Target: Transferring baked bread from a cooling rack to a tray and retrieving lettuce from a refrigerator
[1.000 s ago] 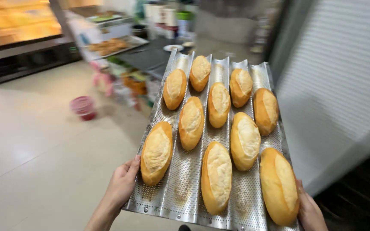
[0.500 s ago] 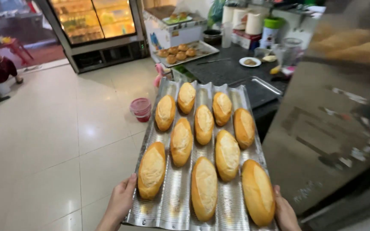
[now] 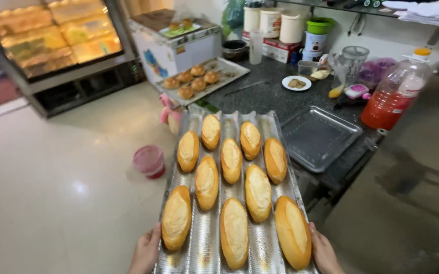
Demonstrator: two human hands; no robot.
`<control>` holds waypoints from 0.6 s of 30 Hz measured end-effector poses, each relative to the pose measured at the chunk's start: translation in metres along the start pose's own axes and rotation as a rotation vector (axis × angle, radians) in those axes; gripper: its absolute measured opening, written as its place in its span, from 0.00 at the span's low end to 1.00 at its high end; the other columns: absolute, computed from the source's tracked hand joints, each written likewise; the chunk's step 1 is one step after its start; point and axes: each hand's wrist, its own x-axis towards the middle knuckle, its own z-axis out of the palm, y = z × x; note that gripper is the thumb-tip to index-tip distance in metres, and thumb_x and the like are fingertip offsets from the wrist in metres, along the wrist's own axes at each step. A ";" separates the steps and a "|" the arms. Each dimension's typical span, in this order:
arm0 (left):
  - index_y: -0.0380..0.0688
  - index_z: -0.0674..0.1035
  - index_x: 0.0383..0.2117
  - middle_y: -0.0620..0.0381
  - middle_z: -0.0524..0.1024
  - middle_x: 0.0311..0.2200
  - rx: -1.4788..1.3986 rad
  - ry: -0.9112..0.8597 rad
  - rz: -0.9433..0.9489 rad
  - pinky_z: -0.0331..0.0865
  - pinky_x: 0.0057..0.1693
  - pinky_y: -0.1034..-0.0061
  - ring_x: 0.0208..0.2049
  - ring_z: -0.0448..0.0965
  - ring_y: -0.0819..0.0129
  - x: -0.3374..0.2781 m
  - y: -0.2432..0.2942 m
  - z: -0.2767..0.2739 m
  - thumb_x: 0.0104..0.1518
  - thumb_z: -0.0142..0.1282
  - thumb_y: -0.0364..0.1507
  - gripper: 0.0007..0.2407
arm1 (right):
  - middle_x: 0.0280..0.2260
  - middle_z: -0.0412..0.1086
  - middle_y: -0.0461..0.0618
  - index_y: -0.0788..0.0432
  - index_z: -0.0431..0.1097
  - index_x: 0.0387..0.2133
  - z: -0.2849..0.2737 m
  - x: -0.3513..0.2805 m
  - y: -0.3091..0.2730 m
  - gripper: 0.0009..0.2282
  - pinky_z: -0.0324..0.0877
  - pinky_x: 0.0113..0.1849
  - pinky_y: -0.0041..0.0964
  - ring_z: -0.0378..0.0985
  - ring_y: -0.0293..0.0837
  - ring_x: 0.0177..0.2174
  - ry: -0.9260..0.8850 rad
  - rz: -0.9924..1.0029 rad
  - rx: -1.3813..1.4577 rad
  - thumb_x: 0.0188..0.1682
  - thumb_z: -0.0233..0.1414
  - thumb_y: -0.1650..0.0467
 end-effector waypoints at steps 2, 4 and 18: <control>0.36 0.86 0.47 0.52 0.86 0.50 0.065 -0.043 0.005 0.66 0.62 0.79 0.54 0.79 0.74 0.050 0.035 -0.001 0.63 0.45 0.44 0.24 | 0.54 0.76 0.54 0.64 0.78 0.52 0.030 0.039 0.009 0.30 0.58 0.58 0.34 0.72 0.41 0.56 0.056 0.002 0.042 0.52 0.43 0.52; 0.37 0.86 0.47 0.54 0.86 0.49 0.120 -0.086 0.001 0.66 0.60 0.79 0.53 0.78 0.76 0.101 0.046 0.008 0.63 0.45 0.44 0.24 | 0.58 0.73 0.53 0.62 0.75 0.56 0.047 0.063 0.011 0.28 0.56 0.60 0.33 0.69 0.41 0.60 0.113 0.002 0.068 0.53 0.45 0.54; 0.47 0.88 0.43 0.54 0.89 0.43 0.359 -0.365 0.078 0.68 0.57 0.76 0.49 0.83 0.72 0.403 0.136 0.109 0.61 0.41 0.50 0.25 | 0.41 0.79 0.70 0.75 0.79 0.43 0.160 0.253 0.026 0.16 0.67 0.49 0.39 0.79 0.52 0.44 0.509 -0.035 0.558 0.59 0.52 0.69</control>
